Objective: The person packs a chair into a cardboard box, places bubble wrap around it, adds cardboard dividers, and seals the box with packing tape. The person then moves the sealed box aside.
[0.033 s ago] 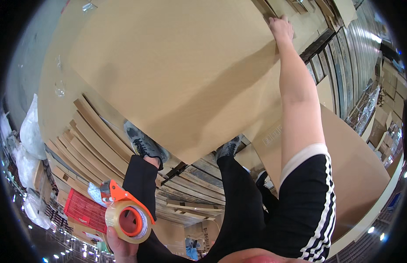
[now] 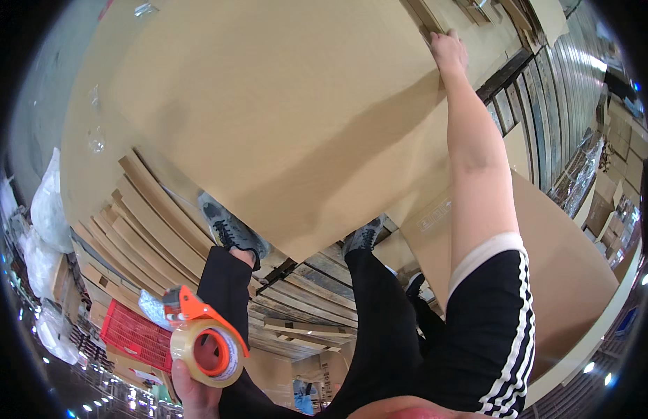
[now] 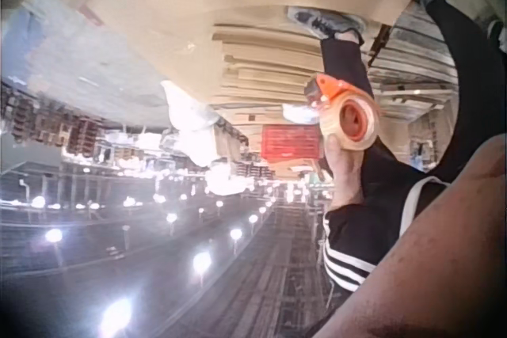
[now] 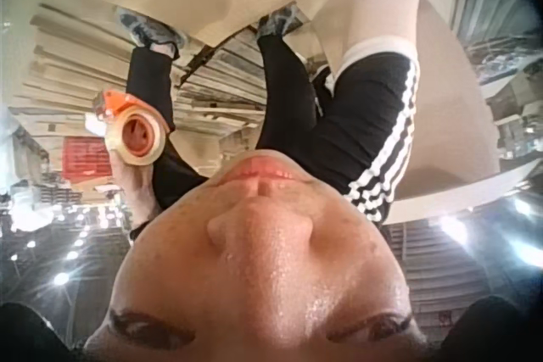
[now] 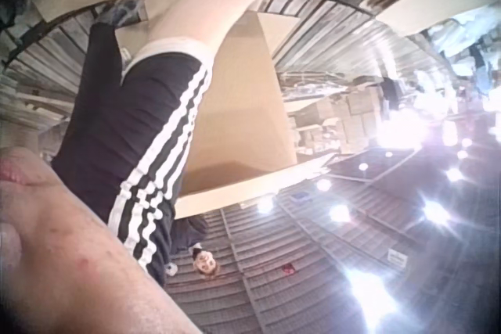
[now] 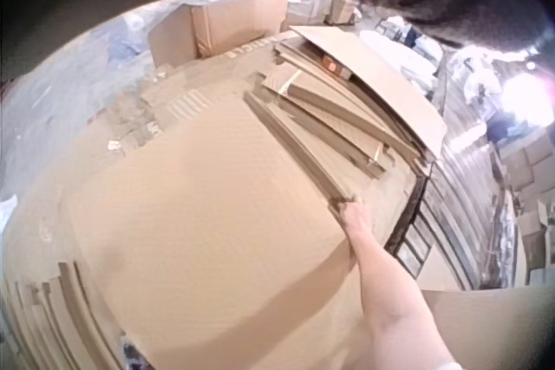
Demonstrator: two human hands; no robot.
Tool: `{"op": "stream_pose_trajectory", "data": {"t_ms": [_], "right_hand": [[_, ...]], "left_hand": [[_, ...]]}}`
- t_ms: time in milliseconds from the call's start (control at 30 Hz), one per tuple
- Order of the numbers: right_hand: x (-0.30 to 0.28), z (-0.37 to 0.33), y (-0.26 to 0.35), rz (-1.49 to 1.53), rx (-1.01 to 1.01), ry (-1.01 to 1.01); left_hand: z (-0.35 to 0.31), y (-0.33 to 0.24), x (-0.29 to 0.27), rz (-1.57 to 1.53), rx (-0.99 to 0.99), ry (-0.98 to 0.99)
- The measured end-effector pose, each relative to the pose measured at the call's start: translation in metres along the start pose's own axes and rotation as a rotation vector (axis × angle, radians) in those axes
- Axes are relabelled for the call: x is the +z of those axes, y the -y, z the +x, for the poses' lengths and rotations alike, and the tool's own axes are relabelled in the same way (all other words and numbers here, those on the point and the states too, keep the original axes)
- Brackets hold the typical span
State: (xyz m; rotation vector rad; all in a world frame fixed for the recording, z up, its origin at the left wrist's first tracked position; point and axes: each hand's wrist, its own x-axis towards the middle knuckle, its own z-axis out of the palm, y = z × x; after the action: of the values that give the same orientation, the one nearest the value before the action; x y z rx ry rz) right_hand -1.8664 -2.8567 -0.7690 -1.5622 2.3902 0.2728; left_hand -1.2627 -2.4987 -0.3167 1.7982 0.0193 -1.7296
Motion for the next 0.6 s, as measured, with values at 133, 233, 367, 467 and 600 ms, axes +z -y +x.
{"op": "stream_pose_trajectory", "data": {"t_ms": [133,233,367,467,600], "right_hand": [[-0.052,-0.035,-0.023,0.012,-0.086,-0.186],[-0.129,-0.064,-0.033,0.027,-0.033,-0.156],[-0.187,-0.160,-0.022,0.412,0.059,0.034],[-0.192,-0.274,0.006,0.634,0.116,0.098],[-0.177,-0.453,0.052,1.263,0.181,0.205]], "left_hand": [[-0.006,-0.009,0.018,-0.072,-0.050,0.084],[-0.006,-0.012,0.037,-0.166,-0.113,0.155],[-0.002,-0.008,0.054,-0.197,-0.079,0.262],[0.006,0.002,0.057,-0.243,0.024,0.329],[0.009,0.029,0.056,-0.314,0.085,0.154]]}}
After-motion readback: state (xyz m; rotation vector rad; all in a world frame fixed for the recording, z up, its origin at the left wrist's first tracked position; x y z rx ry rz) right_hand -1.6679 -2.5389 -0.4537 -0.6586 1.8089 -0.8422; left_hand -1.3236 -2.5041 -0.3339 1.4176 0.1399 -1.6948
